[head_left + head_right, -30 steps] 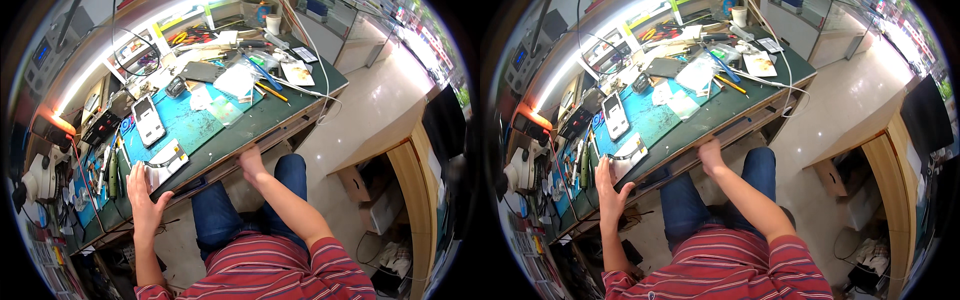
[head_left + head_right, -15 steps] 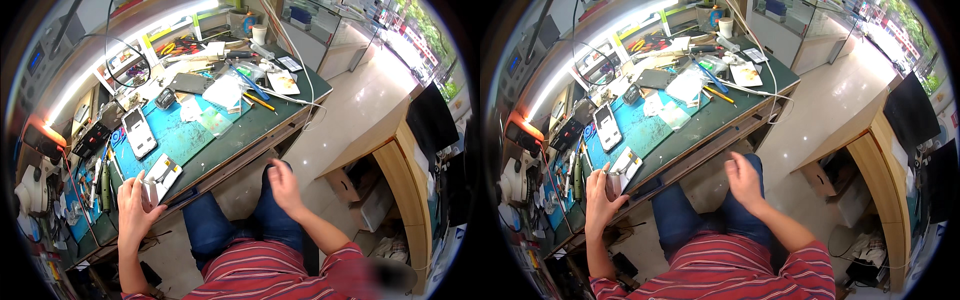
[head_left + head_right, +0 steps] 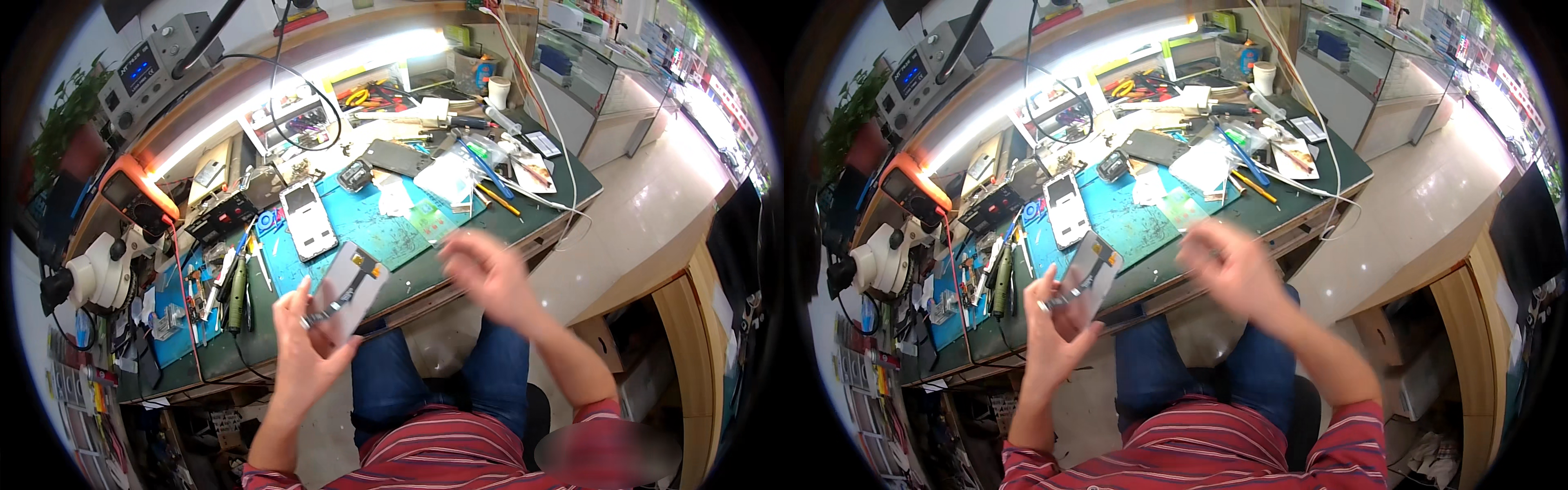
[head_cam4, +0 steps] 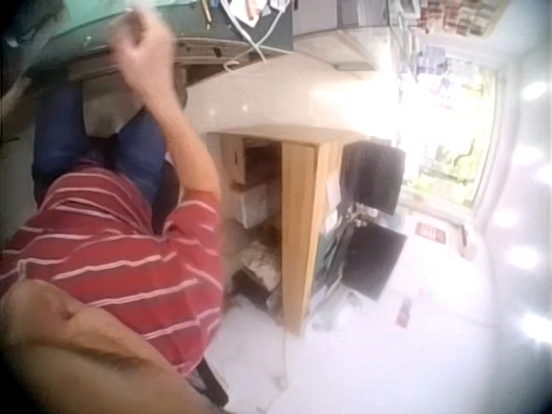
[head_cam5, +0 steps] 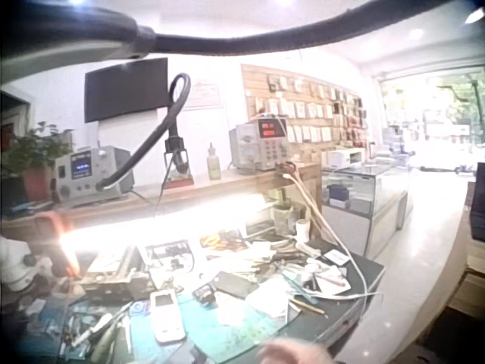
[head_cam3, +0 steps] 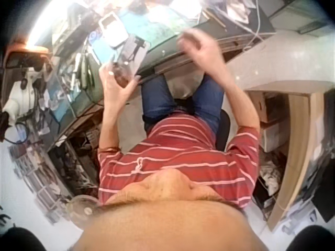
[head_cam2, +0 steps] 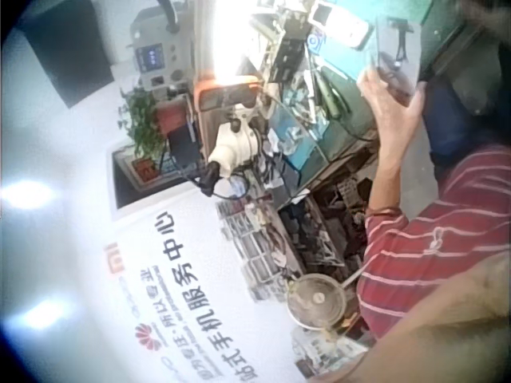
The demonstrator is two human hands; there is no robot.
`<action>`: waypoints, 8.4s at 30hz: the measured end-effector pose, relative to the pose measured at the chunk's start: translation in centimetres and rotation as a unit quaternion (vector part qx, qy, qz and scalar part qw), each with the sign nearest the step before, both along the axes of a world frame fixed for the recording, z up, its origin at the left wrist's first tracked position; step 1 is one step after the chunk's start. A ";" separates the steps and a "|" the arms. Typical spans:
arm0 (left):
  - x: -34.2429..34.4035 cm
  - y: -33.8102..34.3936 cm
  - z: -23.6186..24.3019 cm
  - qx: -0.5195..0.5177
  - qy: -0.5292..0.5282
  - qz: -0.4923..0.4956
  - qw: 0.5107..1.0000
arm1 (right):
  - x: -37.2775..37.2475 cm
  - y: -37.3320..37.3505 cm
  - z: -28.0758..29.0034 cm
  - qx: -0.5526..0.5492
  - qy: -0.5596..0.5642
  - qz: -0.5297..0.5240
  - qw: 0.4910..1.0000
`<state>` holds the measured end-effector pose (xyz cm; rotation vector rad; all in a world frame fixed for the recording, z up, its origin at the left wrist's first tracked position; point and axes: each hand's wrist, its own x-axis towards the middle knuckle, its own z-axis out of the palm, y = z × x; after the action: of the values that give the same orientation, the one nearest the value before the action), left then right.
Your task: The person applies adhesive tape to a smartphone back cover, then uses a heat gun and a metal pick to pry and separate the screen assembly from the phone frame. The person handles the back cover, screen assembly, and frame throughout the process.
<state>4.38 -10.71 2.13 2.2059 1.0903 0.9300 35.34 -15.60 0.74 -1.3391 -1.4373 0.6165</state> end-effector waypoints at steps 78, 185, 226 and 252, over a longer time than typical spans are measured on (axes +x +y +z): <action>-1.1 -2.4 -1.9 -0.320 -0.268 -0.100 0.903 | -1.4 -4.6 -0.3 -0.185 0.342 0.157 0.908; 3.9 -0.1 1.1 -0.291 -0.016 -0.273 0.917 | -2.9 -3.8 -0.2 -0.159 0.111 0.131 0.972; -1.9 3.9 -0.1 -0.406 -0.357 0.015 0.841 | 8.6 1.9 0.1 0.044 -0.205 -0.288 0.935; -1.9 7.3 -3.7 -0.399 -0.379 -0.054 0.833 | 7.1 10.9 3.6 -0.164 -0.374 -0.042 0.912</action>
<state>2.44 -3.41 -1.58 1.0390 0.7351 0.9314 42.42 -4.75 4.35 -2.0345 -1.9165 0.2910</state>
